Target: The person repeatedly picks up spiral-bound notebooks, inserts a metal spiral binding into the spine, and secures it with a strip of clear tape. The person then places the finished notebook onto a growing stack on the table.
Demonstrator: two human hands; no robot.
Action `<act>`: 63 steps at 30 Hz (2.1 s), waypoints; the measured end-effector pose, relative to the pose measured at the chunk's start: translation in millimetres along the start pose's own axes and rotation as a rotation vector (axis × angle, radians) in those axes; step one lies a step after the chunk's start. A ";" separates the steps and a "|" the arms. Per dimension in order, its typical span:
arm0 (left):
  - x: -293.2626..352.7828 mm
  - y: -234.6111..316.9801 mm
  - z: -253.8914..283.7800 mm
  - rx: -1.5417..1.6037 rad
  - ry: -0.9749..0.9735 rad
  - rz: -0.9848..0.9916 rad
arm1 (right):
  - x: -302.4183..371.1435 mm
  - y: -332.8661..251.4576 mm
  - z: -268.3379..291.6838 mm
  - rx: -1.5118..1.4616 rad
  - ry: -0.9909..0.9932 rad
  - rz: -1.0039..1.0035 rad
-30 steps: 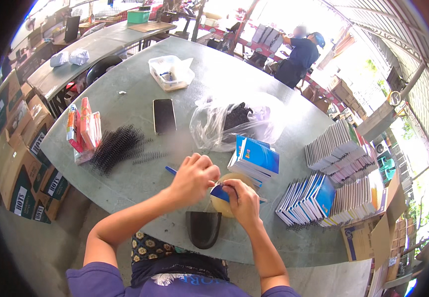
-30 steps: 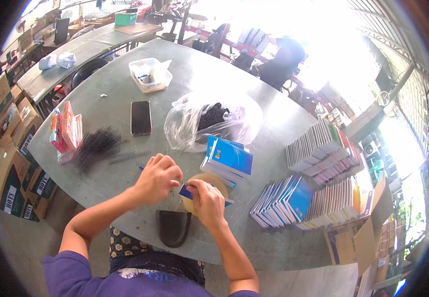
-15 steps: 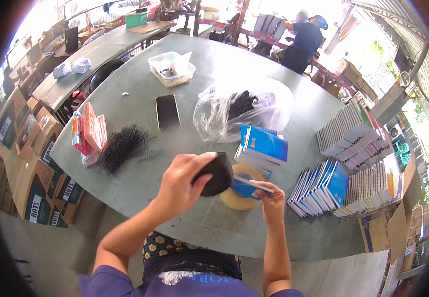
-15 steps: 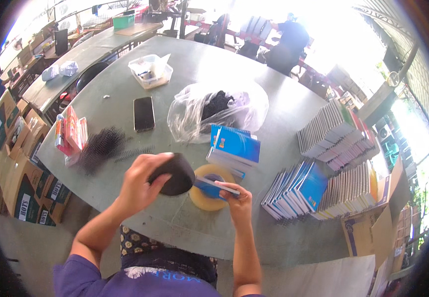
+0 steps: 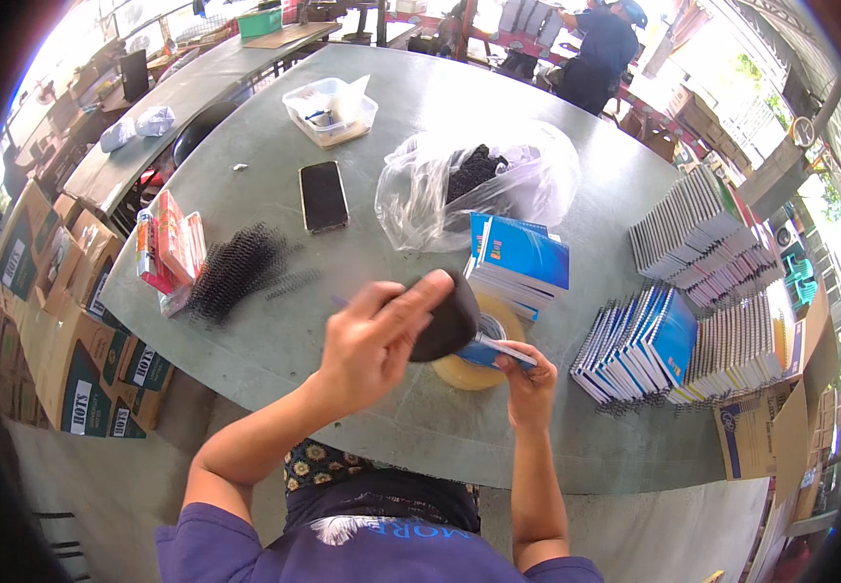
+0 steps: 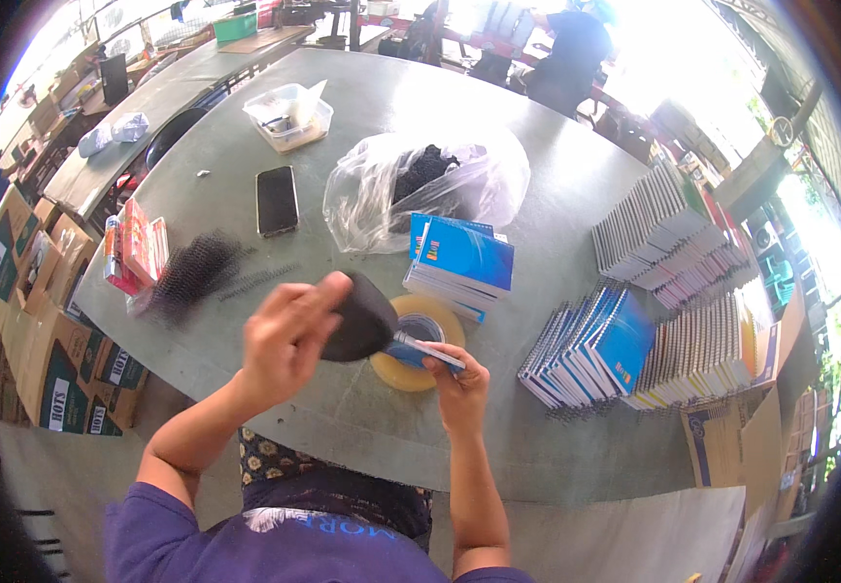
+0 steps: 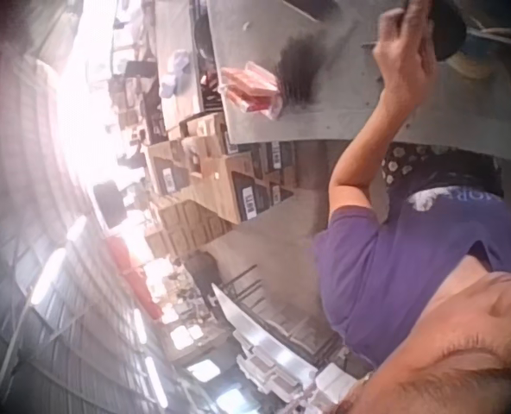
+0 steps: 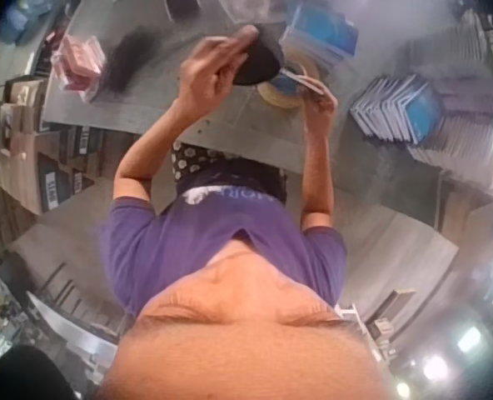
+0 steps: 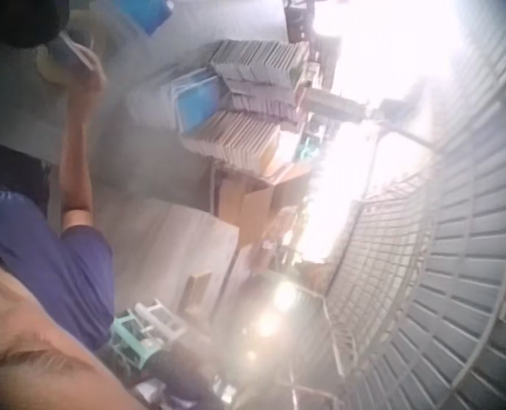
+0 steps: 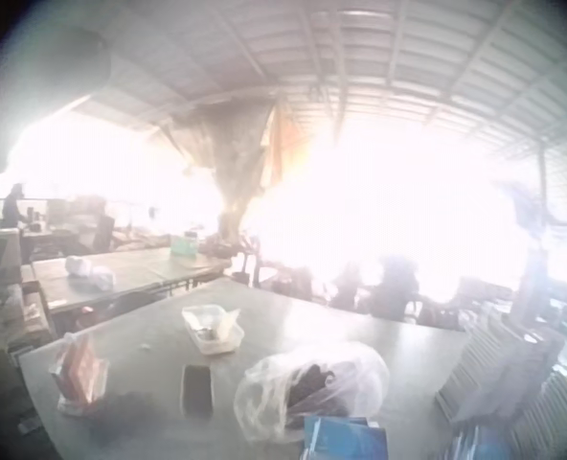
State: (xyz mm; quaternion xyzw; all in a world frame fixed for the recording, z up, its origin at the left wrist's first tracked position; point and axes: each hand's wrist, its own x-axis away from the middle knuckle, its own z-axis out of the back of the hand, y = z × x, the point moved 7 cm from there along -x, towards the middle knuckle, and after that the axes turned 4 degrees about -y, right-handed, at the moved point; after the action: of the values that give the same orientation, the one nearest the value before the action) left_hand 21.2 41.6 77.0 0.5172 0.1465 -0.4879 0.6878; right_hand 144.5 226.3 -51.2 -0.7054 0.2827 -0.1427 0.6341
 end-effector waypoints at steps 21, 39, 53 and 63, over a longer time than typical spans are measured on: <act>-1.8 9.2 -48.9 0.144 -0.264 -0.022 | 10.0 7.4 4.4 0.175 -0.061 -0.009; 6.4 1.4 -86.2 -0.234 -0.485 -0.264 | 9.3 -16.3 -7.6 -0.068 -0.045 0.094; 6.1 19.8 -130.7 -0.013 -0.633 -0.274 | 17.7 14.5 27.7 0.223 0.006 0.070; 2.8 20.5 -135.1 0.114 -0.617 -0.183 | 18.4 -4.8 9.0 0.525 0.059 0.158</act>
State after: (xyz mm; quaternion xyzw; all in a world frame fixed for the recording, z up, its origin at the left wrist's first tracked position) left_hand 80.3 155.3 29.6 0.3673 -0.0505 -0.6888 0.6230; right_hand 165.3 223.2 -50.8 -0.4880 0.3086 -0.1815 0.7960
